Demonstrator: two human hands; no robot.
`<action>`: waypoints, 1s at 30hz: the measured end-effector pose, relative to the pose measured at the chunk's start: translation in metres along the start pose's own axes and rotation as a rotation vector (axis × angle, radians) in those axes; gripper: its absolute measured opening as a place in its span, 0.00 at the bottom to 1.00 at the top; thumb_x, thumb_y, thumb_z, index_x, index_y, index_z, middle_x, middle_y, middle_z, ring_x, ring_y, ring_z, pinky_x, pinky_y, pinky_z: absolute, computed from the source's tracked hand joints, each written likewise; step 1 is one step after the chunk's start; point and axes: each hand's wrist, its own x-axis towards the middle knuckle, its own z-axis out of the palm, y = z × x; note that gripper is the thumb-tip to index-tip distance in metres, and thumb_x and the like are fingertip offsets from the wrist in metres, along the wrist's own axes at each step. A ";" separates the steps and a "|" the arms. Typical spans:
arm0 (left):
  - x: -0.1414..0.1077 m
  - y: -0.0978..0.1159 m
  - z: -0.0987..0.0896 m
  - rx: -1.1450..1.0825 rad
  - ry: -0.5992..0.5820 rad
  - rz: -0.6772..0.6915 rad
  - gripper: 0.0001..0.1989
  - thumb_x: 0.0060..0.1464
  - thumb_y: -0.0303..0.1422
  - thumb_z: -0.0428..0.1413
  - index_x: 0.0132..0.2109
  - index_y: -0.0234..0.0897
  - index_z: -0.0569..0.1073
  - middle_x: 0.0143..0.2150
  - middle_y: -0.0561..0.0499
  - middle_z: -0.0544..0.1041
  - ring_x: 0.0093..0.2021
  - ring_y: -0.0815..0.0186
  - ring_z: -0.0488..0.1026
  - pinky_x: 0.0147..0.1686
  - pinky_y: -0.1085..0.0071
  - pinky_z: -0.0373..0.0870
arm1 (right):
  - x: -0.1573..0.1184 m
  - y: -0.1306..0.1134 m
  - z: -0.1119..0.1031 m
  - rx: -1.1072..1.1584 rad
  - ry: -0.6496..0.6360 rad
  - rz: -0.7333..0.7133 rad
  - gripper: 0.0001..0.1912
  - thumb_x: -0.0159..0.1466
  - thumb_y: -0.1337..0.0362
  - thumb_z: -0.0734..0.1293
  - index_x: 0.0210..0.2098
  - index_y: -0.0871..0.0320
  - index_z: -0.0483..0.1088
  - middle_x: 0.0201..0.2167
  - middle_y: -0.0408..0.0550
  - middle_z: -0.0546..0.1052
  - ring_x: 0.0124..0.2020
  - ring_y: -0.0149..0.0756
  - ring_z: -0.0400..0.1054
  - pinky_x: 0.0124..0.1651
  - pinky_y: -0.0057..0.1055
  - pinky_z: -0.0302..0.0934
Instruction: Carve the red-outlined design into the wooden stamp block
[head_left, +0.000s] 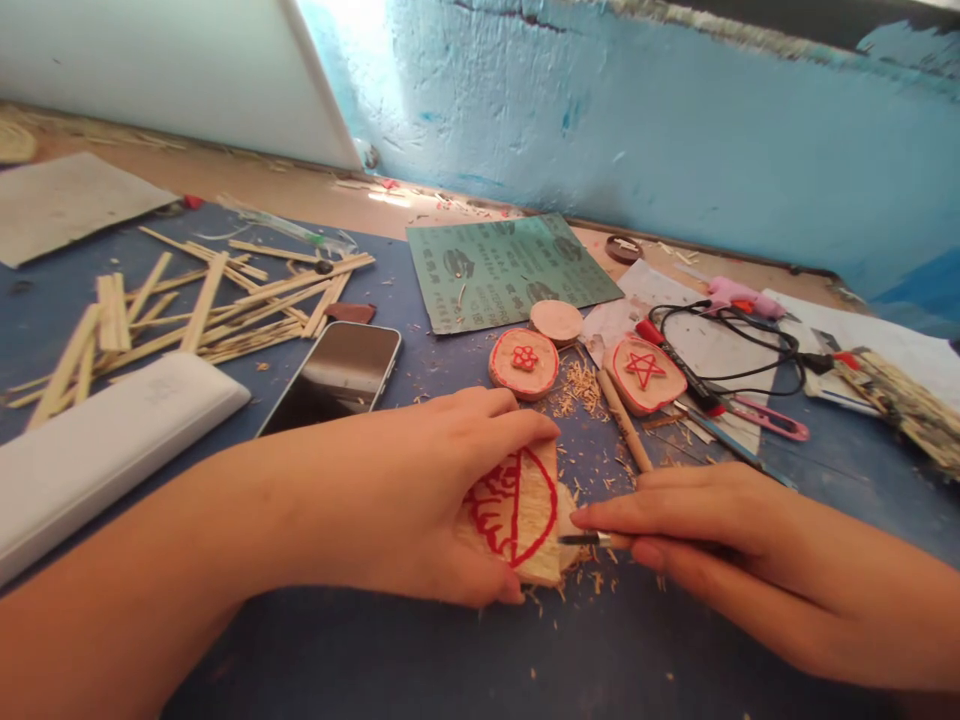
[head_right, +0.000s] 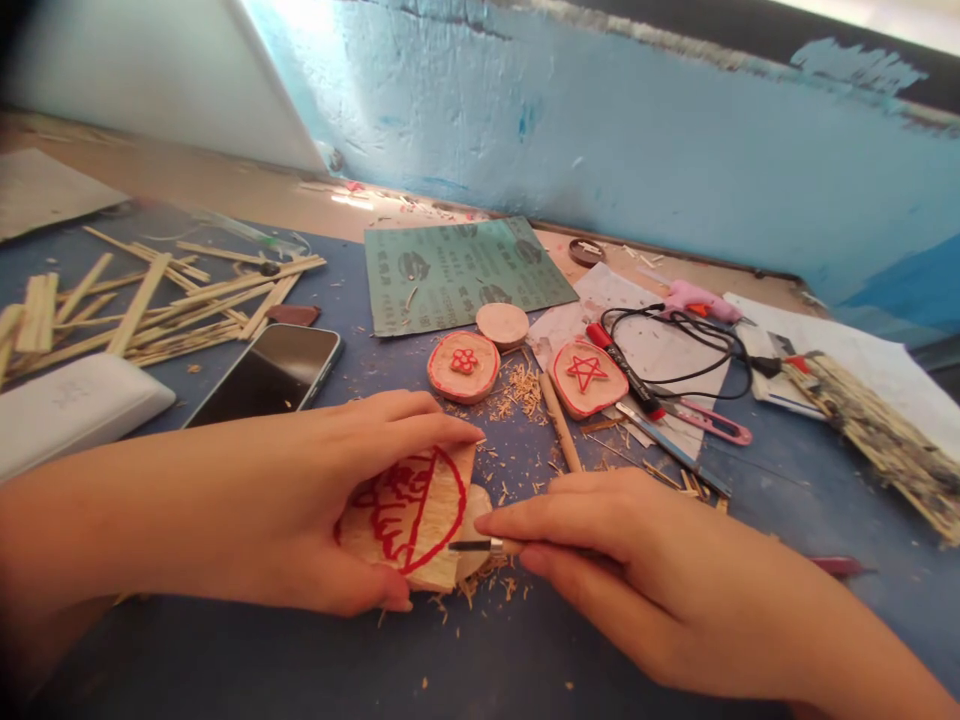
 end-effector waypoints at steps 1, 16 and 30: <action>0.001 0.002 -0.002 -0.006 -0.022 -0.012 0.48 0.48 0.51 0.71 0.73 0.48 0.67 0.70 0.47 0.72 0.64 0.52 0.76 0.62 0.64 0.75 | 0.000 0.001 0.000 -0.004 -0.007 -0.013 0.21 0.76 0.61 0.64 0.65 0.41 0.76 0.57 0.40 0.85 0.53 0.38 0.84 0.52 0.30 0.80; 0.006 0.005 -0.007 -0.057 -0.064 -0.065 0.51 0.46 0.55 0.71 0.74 0.50 0.67 0.70 0.47 0.73 0.61 0.50 0.80 0.59 0.63 0.80 | 0.000 -0.003 0.001 -0.040 0.019 -0.030 0.20 0.77 0.61 0.62 0.63 0.45 0.78 0.54 0.45 0.86 0.47 0.38 0.85 0.35 0.27 0.77; 0.003 0.006 -0.001 -0.015 0.023 -0.077 0.51 0.44 0.54 0.73 0.74 0.53 0.68 0.70 0.50 0.74 0.62 0.51 0.78 0.60 0.64 0.77 | -0.002 -0.004 0.001 -0.034 0.008 -0.003 0.21 0.77 0.61 0.61 0.64 0.43 0.77 0.54 0.45 0.86 0.48 0.39 0.84 0.36 0.28 0.76</action>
